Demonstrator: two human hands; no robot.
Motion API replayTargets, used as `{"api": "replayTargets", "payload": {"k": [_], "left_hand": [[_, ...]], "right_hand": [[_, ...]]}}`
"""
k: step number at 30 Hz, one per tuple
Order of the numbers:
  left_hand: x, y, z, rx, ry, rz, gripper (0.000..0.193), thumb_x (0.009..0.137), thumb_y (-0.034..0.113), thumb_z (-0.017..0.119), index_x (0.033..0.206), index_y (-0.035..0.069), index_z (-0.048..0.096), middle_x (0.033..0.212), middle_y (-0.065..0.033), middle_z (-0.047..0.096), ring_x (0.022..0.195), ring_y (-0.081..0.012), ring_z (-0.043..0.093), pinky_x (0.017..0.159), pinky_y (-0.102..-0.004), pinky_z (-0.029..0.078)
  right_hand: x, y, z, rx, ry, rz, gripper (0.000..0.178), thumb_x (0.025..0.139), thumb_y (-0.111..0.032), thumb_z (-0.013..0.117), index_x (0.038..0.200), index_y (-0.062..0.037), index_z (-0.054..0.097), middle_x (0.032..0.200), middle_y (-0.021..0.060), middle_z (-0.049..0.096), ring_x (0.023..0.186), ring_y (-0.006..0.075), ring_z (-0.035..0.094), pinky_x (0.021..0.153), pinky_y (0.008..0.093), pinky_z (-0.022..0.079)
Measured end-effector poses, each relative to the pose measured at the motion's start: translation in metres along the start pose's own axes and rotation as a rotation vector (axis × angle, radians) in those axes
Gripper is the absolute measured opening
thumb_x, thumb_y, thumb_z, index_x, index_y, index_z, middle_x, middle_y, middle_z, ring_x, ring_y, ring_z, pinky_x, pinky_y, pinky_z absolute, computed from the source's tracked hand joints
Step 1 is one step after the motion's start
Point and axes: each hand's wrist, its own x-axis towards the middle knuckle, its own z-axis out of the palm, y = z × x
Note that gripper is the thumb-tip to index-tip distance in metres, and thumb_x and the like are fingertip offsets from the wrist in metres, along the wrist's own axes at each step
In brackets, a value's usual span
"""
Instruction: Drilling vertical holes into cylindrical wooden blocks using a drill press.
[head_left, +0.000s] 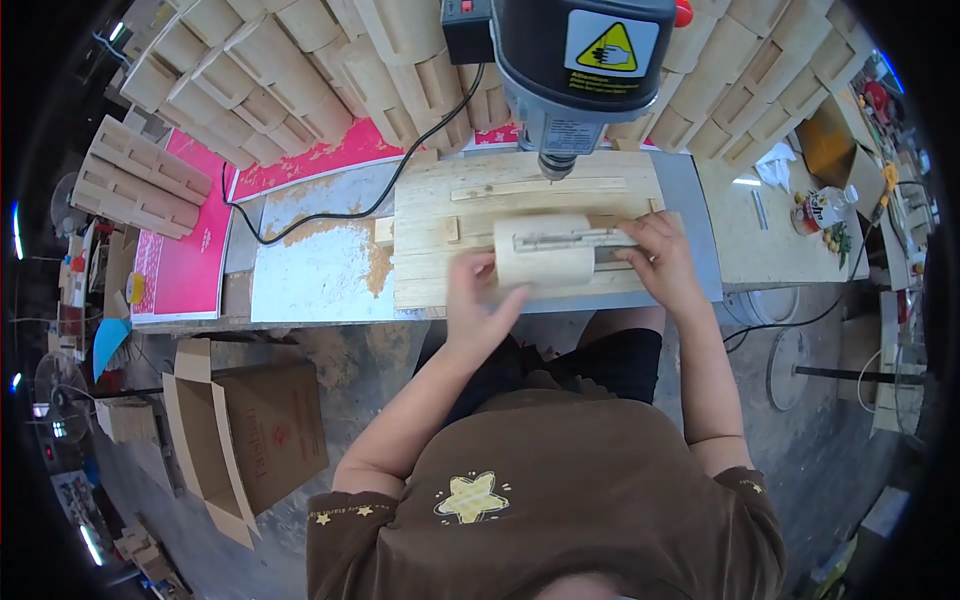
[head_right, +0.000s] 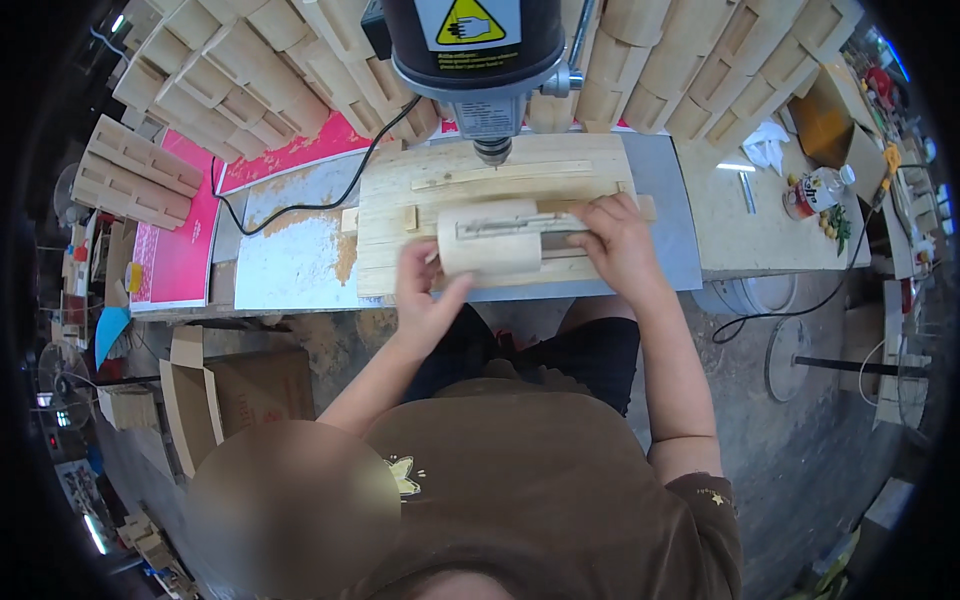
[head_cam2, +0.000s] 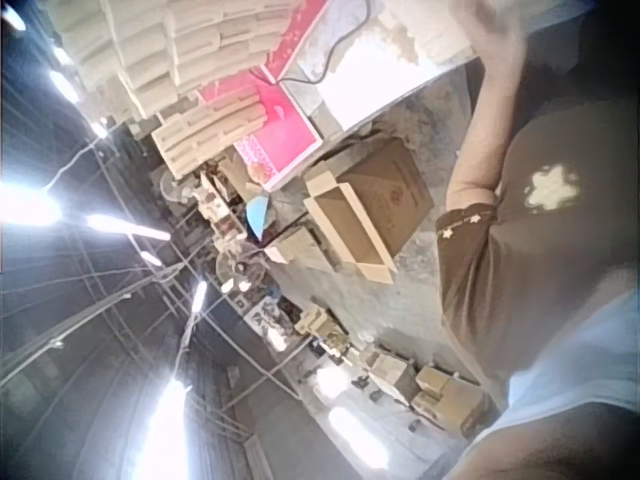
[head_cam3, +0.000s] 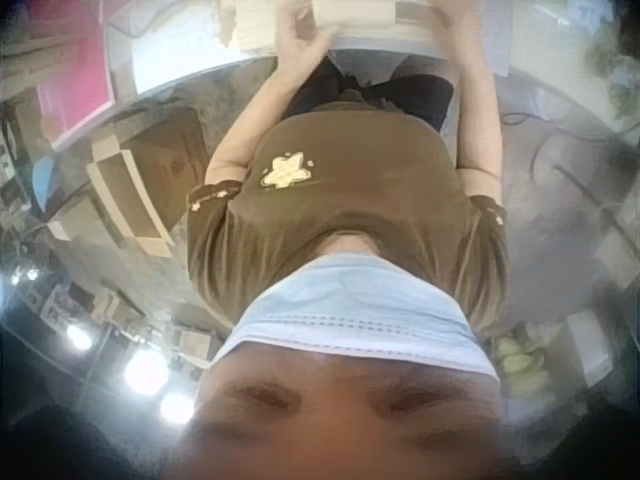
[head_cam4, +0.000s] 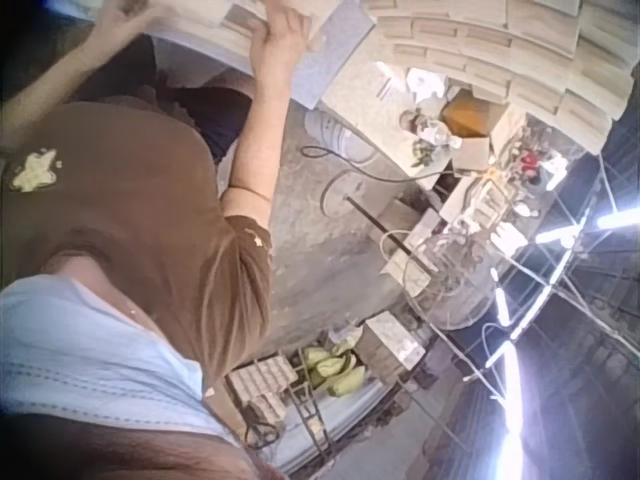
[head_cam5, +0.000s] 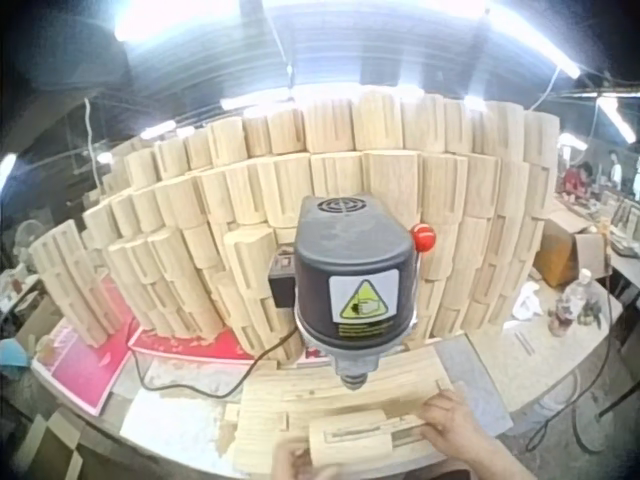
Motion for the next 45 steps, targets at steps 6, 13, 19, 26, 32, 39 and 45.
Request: {"api": "replayTargets", "payload": {"k": [6, 13, 19, 26, 32, 39, 45], "left_hand": [[0.027, -0.003, 0.002, 0.768, -0.183, 0.327, 0.056, 0.065, 0.013, 0.079, 0.113, -0.002, 0.055, 0.109, -0.0149, 0.054, 0.1, -0.0277, 0.053, 0.086, -0.0351, 0.043], [0.048, -0.031, -0.021, 0.783, -0.188, 0.08, 0.056, 0.055, 0.018, 0.081, 0.107, 0.007, 0.064, 0.089, -0.0072, 0.059, 0.087, -0.0263, 0.054, 0.077, -0.0387, 0.041], [0.053, -0.035, -0.033, 0.931, -0.262, 0.185, 0.052, 0.058, 0.023, 0.079, 0.107, 0.014, 0.064, 0.081, -0.0014, 0.055, 0.084, -0.023, 0.052, 0.078, -0.0376, 0.036], [0.052, -0.029, -0.019, 0.937, -0.249, 0.237, 0.037, 0.057, 0.011, 0.079, 0.092, 0.01, 0.067, 0.079, -0.0061, 0.059, 0.075, -0.0279, 0.054, 0.066, -0.038, 0.044], [0.058, -0.031, -0.022, 0.872, -0.249, 0.245, 0.035, 0.057, 0.009, 0.078, 0.091, 0.009, 0.067, 0.073, -0.0087, 0.057, 0.066, -0.0295, 0.055, 0.058, -0.0387, 0.044], [0.06, -0.027, -0.033, 0.893, -0.236, 0.286, 0.034, 0.055, 0.014, 0.078, 0.087, 0.008, 0.066, 0.07, -0.0094, 0.053, 0.067, -0.0316, 0.054, 0.058, -0.0406, 0.042], [0.046, -0.033, -0.028, 0.934, -0.238, 0.156, 0.044, 0.059, 0.023, 0.077, 0.099, 0.012, 0.062, 0.082, -0.0057, 0.051, 0.083, -0.0269, 0.053, 0.072, -0.042, 0.036]], "right_hand": [[0.029, 0.023, 0.003, -0.079, -0.01, 0.088, 0.034, 0.067, -0.005, 0.07, 0.1, -0.0034, 0.064, 0.088, 0.0112, 0.062, 0.087, 0.0316, 0.055, 0.077, 0.0388, 0.045], [0.045, 0.017, 0.029, 0.056, 0.028, 0.054, 0.035, 0.069, 0.0, 0.069, 0.103, -0.0023, 0.062, 0.092, 0.0132, 0.061, 0.094, 0.032, 0.055, 0.082, 0.0361, 0.045], [0.075, 0.009, -0.01, 0.549, 0.413, 0.128, 0.041, 0.079, -0.005, 0.066, 0.118, -0.0059, 0.054, 0.1, 0.0039, 0.063, 0.107, 0.0166, 0.052, 0.089, 0.0338, 0.042], [0.176, -0.046, -0.093, 0.164, 0.406, 0.22, 0.031, 0.093, -0.027, 0.049, 0.092, 0.0028, 0.059, 0.072, 0.0116, 0.057, 0.068, 0.0161, 0.054, 0.062, 0.0307, 0.044], [0.125, -0.078, -0.098, -0.112, 0.426, 0.128, 0.015, 0.088, -0.014, 0.056, 0.081, -0.0013, 0.058, 0.066, 0.0107, 0.052, 0.062, 0.022, 0.049, 0.059, 0.0304, 0.042], [0.051, -0.074, -0.033, 0.008, 0.542, -0.014, 0.011, 0.082, 0.001, 0.057, 0.091, 0.003, 0.063, 0.071, 0.0145, 0.057, 0.06, 0.0273, 0.054, 0.055, 0.0332, 0.042], [0.022, -0.026, 0.022, 0.024, 0.596, -0.103, 0.015, 0.084, 0.001, 0.052, 0.096, 0.0022, 0.062, 0.082, 0.0167, 0.058, 0.071, 0.0282, 0.055, 0.062, 0.0353, 0.043]]}}
